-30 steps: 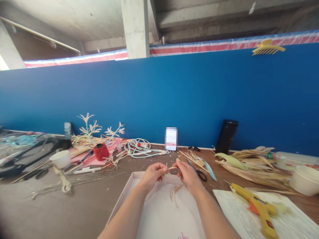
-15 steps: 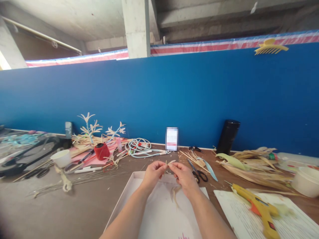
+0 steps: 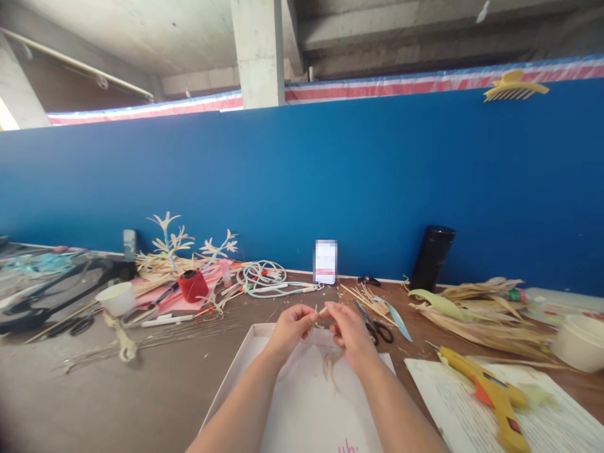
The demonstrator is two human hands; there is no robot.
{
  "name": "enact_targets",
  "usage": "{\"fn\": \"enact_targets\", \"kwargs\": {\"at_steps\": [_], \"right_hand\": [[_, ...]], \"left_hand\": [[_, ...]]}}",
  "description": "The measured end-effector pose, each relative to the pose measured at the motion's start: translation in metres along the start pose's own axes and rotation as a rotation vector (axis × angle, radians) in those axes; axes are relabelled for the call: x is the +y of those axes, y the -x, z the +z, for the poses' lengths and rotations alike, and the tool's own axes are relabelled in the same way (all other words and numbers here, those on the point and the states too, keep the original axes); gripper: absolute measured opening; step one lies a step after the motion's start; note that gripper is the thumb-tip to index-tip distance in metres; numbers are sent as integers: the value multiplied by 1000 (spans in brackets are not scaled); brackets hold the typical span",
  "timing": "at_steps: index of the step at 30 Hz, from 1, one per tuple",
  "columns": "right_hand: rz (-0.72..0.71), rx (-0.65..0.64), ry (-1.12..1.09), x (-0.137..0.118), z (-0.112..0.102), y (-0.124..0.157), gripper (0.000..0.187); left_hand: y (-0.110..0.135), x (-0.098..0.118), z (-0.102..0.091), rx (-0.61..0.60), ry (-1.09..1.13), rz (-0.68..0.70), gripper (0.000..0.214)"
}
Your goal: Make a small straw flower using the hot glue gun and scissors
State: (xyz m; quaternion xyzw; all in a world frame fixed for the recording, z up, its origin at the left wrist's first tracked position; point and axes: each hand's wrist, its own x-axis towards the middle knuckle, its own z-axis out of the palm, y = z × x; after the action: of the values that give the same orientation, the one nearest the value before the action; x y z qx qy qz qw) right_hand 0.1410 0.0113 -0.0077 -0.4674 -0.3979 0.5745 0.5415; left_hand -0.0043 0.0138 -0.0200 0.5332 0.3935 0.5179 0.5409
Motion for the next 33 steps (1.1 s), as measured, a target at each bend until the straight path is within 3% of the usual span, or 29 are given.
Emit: {"fn": "enact_targets", "kwargs": {"at_steps": [3,7,13,20,33], "right_hand": [[56,21,-103,-3,-6,-3,36],[93,2,-83,-3,-12,-5,30],[94,-76,7,-1,-13,-3,21],[118,-223,63,-2,-15,0,24],[80,-415,202,-12,-7,14,24]], "left_hand": [[2,3,-1,-76,16,-43,27],[3,5,-2,-120,18,-70,28],[0,3,-7,-56,74,-47,30],[-2,2,-12,33,186,-27,30],[-4,2,-10,43,264,-55,31]]}}
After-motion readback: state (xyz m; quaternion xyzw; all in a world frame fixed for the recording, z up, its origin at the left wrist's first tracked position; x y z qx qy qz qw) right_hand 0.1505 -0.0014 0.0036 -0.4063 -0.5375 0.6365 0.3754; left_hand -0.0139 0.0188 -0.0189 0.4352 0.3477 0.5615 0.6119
